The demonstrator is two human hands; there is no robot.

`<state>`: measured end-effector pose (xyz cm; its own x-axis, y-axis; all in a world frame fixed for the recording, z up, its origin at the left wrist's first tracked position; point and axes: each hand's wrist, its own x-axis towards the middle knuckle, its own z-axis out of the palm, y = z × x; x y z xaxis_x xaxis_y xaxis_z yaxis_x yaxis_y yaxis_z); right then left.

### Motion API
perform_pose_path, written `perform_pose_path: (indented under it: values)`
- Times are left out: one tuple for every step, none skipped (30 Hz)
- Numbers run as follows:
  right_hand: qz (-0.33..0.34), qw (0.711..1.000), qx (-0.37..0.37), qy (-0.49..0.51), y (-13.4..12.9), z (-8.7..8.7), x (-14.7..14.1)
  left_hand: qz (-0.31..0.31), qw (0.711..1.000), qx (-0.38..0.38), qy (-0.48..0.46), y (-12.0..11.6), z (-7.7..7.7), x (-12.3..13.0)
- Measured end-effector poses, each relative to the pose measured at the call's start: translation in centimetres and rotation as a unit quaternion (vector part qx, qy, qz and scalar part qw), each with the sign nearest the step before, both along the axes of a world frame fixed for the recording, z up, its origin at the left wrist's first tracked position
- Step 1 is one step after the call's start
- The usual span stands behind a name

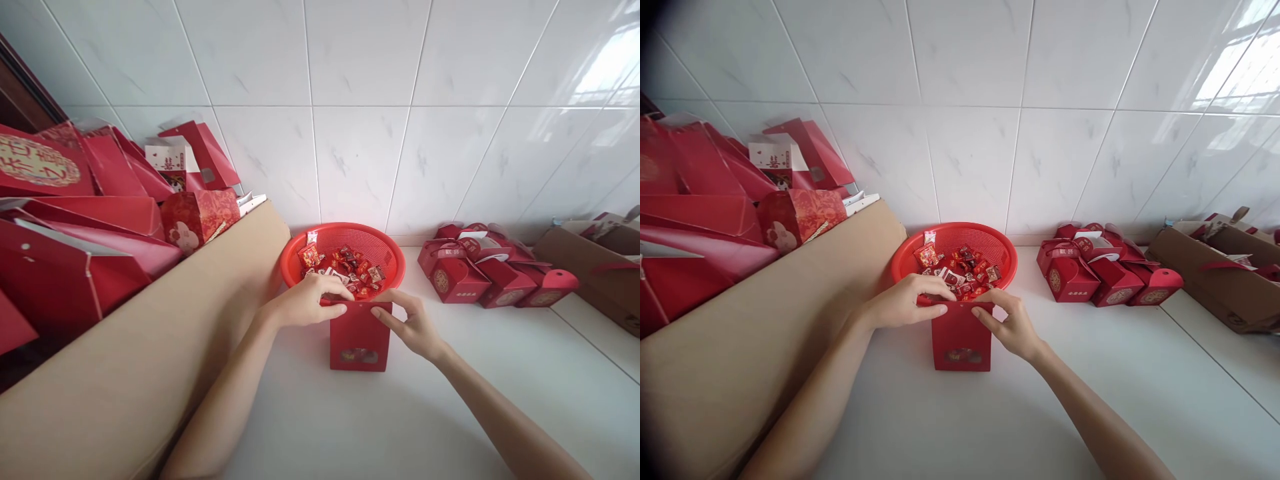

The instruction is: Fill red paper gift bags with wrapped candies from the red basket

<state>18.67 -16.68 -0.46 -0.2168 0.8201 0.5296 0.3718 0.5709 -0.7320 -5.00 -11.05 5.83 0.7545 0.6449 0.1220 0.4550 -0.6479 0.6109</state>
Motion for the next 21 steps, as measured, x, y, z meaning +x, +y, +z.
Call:
perform_pose_path:
  values:
    - [-0.001,1.000,-0.001,-0.002,0.0,0.0,0.0,-0.004,1.000,-0.004,0.010,0.0,0.1,0.0]
    - [-0.003,1.000,-0.001,-0.001,-0.1,0.0,0.0,-0.008,1.000,-0.008,0.021,0.1,0.1,-0.1]
    - [-0.005,1.000,-0.002,0.001,-0.1,0.0,0.0,-0.013,0.999,-0.012,0.029,0.1,0.2,-0.1]
    - [-0.005,1.000,-0.003,0.003,-0.1,0.0,0.0,-0.018,0.999,-0.016,0.034,0.0,0.3,-0.1]
    - [-0.003,1.000,-0.003,0.002,-0.1,0.0,0.0,-0.023,0.999,-0.018,0.036,-0.1,0.4,-0.1]
    - [0.004,1.000,-0.002,-0.002,-0.2,0.1,0.0,-0.027,0.999,-0.019,0.036,-0.1,0.5,-0.1]
    - [0.013,1.000,-0.001,-0.012,-0.3,0.2,0.0,-0.029,0.999,-0.018,0.037,-0.2,0.5,0.0]
    - [0.024,0.999,0.001,-0.024,-0.3,0.3,0.0,-0.030,0.999,-0.019,0.038,-0.3,0.6,0.0]
    - [0.034,0.999,0.002,-0.038,-0.4,0.5,0.0,-0.031,0.998,-0.021,0.040,-0.4,0.6,0.0]
    - [0.040,0.998,0.004,-0.048,-0.6,0.7,0.0,-0.032,0.998,-0.023,0.042,-0.4,0.6,0.0]
    - [0.042,0.998,0.006,-0.055,-0.7,0.9,0.1,-0.032,0.998,-0.027,0.042,-0.5,0.6,0.1]
    - [0.042,0.997,0.006,-0.057,-0.8,1.1,0.2,-0.031,0.998,-0.031,0.040,-0.5,0.5,0.1]
    - [0.041,0.998,0.004,-0.056,-0.9,1.3,0.5,-0.029,0.998,-0.036,0.035,-0.5,0.4,0.2]
    - [0.037,0.998,0.000,-0.053,-1.0,1.5,0.9,-0.028,0.998,-0.040,0.027,-0.6,0.3,0.3]
    - [0.030,0.998,-0.004,-0.049,-1.1,1.7,1.5,-0.028,0.999,-0.043,0.017,-0.7,0.1,0.6]
    - [0.019,0.999,-0.010,-0.046,-1.2,2.0,2.3,-0.030,0.998,-0.046,0.003,-0.8,0.0,0.9]
    - [0.004,0.999,-0.013,-0.045,-1.4,2.3,3.3,-0.032,0.998,-0.045,-0.016,-1.0,-0.2,1.3]
    - [-0.018,0.999,-0.017,-0.046,-1.7,2.5,4.6,-0.033,0.998,-0.041,-0.039,-1.3,-0.5,1.7]
    - [-0.043,0.998,-0.017,-0.049,-2.1,2.8,6.0,-0.035,0.997,-0.035,-0.063,-1.6,-0.8,2.2]
    - [-0.079,0.996,-0.012,-0.049,-2.6,3.1,7.7,-0.037,0.995,-0.027,-0.083,-1.8,-1.1,2.8]
    - [-0.124,0.991,-0.009,-0.045,-3.2,3.3,9.5,-0.043,0.994,-0.020,-0.097,-2.1,-1.4,3.3]
